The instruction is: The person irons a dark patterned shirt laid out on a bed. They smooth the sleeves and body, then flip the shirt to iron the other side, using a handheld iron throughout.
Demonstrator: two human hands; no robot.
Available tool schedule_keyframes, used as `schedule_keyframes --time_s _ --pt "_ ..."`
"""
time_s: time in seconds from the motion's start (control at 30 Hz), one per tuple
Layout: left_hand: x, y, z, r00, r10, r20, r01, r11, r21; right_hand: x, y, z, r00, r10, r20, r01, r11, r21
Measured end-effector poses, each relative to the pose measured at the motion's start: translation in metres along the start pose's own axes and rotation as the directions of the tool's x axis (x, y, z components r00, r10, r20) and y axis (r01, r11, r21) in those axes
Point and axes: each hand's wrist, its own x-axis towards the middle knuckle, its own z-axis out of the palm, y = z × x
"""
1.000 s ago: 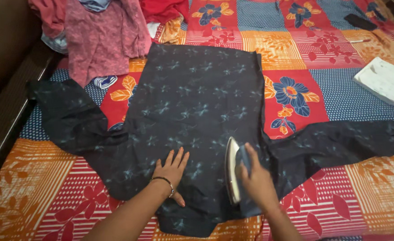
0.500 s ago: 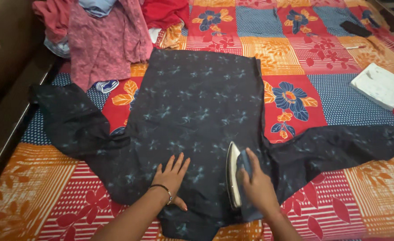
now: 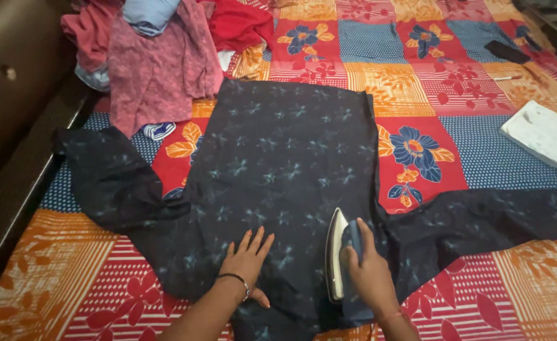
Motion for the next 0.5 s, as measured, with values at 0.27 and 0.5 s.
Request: schedule_keyframes --time_s 0.27,0.5 --pt "0.001 -0.002 0.003 1.0 0.014 -0.012 -0.014 1.0 -0.013 -0.013 0.006 0.012 1.0 -0.018 -0.023 0.018 1.0 0.016" --pt "0.006 0.003 0.005 0.999 -0.034 0.001 0.034 0.999 0.013 0.005 -0.005 0.01 0.999 -0.02 -0.036 0.021 0.999 0.03"
